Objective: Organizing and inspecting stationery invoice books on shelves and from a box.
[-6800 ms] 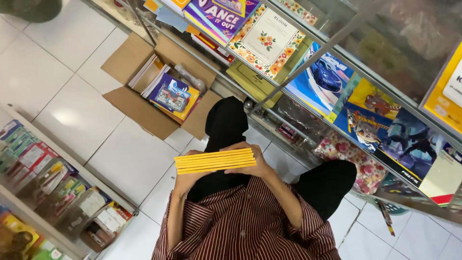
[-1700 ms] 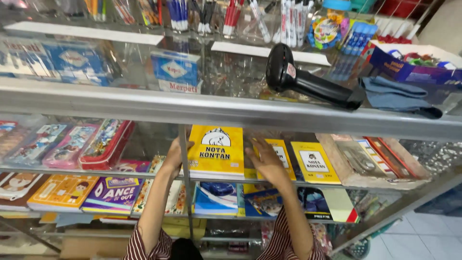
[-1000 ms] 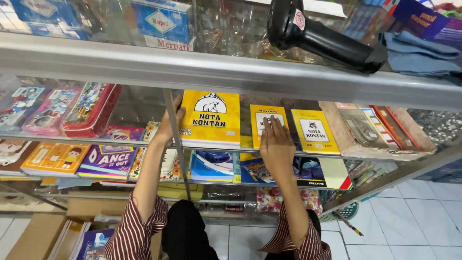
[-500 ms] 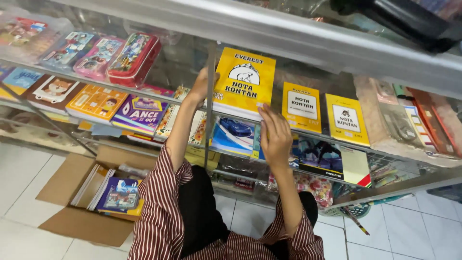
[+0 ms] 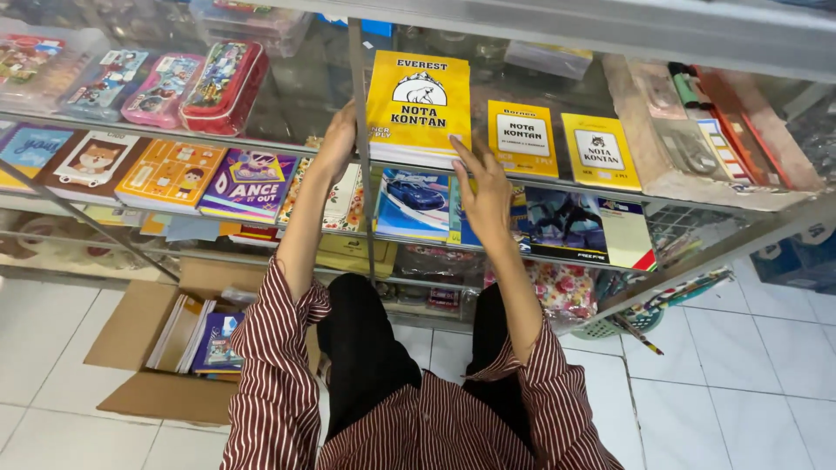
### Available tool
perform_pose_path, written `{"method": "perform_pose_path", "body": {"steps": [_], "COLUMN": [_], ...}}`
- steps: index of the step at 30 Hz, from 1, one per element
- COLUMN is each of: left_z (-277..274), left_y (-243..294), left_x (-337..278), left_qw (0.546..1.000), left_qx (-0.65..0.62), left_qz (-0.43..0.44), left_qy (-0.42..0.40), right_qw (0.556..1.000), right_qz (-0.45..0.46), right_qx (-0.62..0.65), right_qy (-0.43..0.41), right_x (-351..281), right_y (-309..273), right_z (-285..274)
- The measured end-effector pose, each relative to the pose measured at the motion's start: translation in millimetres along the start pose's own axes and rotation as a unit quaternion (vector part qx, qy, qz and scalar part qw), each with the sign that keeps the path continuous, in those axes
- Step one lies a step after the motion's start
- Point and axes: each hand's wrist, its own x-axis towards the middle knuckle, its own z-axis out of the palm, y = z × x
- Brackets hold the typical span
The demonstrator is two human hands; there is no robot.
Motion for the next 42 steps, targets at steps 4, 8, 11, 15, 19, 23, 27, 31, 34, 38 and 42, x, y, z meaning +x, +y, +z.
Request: {"method": "perform_pose_path", "body": {"steps": [4,8,11,15,19,23,27,31,34,38,42], "left_z": [9.8,10.2,11.4,10.3,8.6,7.2,1.9,-10.8,2.2,12.5,21.0], "left_y": [10.9,4.3,6.5,3.5,1.2,-11.5,-29.0,-63.3,-49.9,-36.8,-19.5], "left_x": [0.3,3.1,1.9,1.7,2.9,5.8,15.6,30.3,24.3,16.5,1.7], "left_qw": [0.991,0.993,0.988,0.996,0.994,0.998,0.998,0.997,0.995,0.994,0.992], "left_qx": [0.042,0.05,0.056,0.043,0.041,0.002,-0.047,-0.052,-0.095,-0.108,0.044], "left_qz": [-0.127,-0.108,-0.142,-0.082,-0.098,-0.057,-0.032,-0.032,0.005,-0.02,-0.027], "left_qy": [0.027,0.019,0.028,0.008,0.023,0.014,0.008,0.045,-0.039,0.031,0.116], "right_qw": [1.0,1.0,0.999,0.999,0.999,0.998,0.996,0.995,0.998,0.998,0.997], "right_qz": [0.021,0.017,0.029,0.02,0.011,0.025,0.036,0.068,0.051,0.03,-0.02], "right_qx": [-0.014,-0.023,-0.028,-0.027,0.001,0.025,0.067,0.074,0.038,0.052,-0.011], "right_qy": [0.002,0.005,0.006,0.029,0.054,0.052,0.048,0.012,0.011,0.009,0.071], "right_x": [-0.8,-0.8,-1.5,-3.7,-0.6,3.6,8.5,13.8,7.6,1.5,-11.7], "right_y": [6.0,0.8,-0.6,1.6,1.2,1.4,-1.5,2.7,8.1,6.5,1.7], "right_z": [2.3,2.4,6.4,8.7,7.1,4.4,-0.6,-2.1,0.1,14.1,31.1]}}
